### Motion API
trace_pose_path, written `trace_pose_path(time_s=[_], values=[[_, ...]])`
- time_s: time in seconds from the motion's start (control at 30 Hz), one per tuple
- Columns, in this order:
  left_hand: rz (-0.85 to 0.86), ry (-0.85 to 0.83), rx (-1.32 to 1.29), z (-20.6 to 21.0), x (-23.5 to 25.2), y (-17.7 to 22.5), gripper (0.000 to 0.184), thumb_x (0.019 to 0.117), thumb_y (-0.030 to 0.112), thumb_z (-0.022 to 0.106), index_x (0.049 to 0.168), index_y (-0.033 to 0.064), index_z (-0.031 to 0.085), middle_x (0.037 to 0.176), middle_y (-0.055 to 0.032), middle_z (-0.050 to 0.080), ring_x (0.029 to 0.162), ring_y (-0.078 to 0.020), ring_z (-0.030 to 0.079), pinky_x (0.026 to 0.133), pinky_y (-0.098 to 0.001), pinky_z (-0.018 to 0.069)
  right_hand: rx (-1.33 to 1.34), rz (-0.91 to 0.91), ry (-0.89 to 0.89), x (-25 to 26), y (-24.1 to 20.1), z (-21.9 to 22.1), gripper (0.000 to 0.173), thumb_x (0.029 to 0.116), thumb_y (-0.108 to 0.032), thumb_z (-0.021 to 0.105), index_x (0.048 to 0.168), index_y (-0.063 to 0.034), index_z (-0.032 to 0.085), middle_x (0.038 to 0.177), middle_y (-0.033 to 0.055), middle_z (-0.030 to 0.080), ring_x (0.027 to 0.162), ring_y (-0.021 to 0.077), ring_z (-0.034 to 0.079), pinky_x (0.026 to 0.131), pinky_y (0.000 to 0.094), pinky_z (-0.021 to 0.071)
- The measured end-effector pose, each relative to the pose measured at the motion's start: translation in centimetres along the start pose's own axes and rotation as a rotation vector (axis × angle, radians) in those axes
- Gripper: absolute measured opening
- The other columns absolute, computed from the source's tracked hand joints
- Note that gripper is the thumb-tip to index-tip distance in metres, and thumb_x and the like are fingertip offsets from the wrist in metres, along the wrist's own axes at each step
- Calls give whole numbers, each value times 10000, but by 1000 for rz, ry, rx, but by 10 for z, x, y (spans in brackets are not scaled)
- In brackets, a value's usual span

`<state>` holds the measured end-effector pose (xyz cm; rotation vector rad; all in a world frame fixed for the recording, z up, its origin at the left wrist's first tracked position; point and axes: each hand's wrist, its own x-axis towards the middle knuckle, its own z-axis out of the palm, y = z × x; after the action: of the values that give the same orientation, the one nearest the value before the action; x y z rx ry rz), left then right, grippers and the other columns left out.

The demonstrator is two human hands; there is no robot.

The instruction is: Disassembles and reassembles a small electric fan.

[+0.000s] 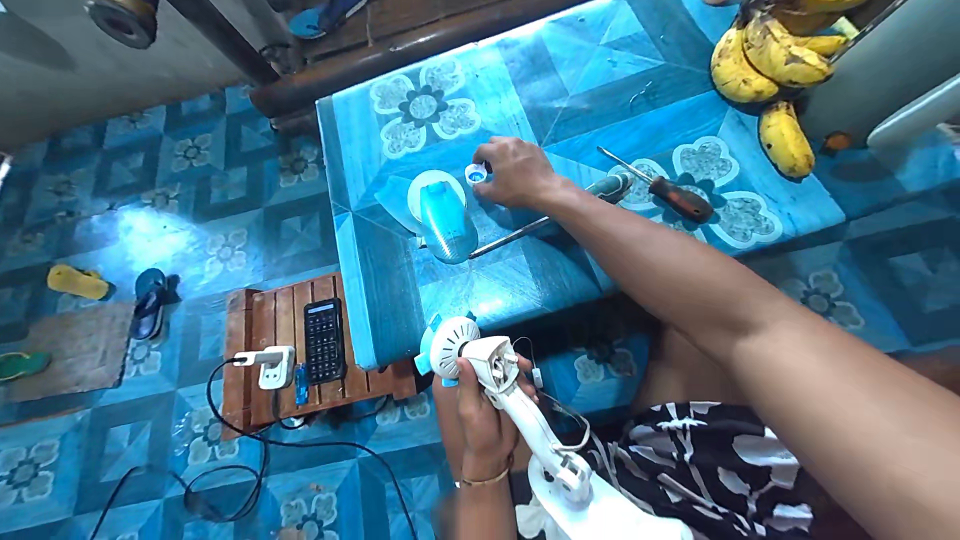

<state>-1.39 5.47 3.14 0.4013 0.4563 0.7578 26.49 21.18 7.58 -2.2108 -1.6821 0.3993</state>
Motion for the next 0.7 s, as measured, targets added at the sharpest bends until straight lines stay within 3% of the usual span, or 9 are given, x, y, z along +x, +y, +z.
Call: trace_pose_path(time_s=[0.17,0.3,0.4,0.47,0.5,0.6,0.7], values=[[-13,-13,4,-2,3,0,590,966,620,528,1053,55,675,856,-143,737,625,-201,707,565,-338,609,18,-47,-26,-98,6,-1,363,890,-348,722,1131,-76,723,1077,159,695,1039,373,662,818,601,521],[-34,-14,22,3,4,-5,584,997,611,472,1058,60,659,855,-145,734,626,-200,706,560,-332,606,-23,-53,4,-140,23,18,334,869,-305,720,1102,-66,729,1065,163,703,1011,380,673,761,586,534],[-56,-40,21,5,4,-9,601,1005,614,444,1041,59,672,863,-140,737,637,-197,707,568,-327,604,22,-5,39,-155,27,25,439,855,-282,763,1243,-87,694,1156,182,667,1069,397,645,813,574,540],[-53,-43,23,5,4,-10,608,1004,614,446,1033,51,674,859,-143,737,629,-198,707,566,-328,606,100,9,158,-175,14,22,560,821,-250,796,1340,-98,649,1245,202,635,1127,408,621,855,568,543],[-51,-42,24,4,4,-9,611,1005,615,443,1033,51,675,857,-141,736,625,-197,702,564,-328,603,175,-21,259,-191,2,21,526,814,-236,801,1299,-79,673,1225,201,652,1104,394,639,857,556,554],[7,3,21,8,6,-9,585,1029,583,412,1037,58,670,831,-129,732,623,-189,705,565,-335,610,375,-199,487,-241,-39,31,220,831,-205,770,1009,-76,766,1020,108,712,963,259,678,815,429,579],[118,65,30,9,6,-11,464,1095,428,328,1120,70,622,930,-84,731,853,-163,734,775,-360,629,385,-334,547,-259,-62,54,117,893,-198,704,888,-125,796,901,40,724,863,177,670,735,333,559]])
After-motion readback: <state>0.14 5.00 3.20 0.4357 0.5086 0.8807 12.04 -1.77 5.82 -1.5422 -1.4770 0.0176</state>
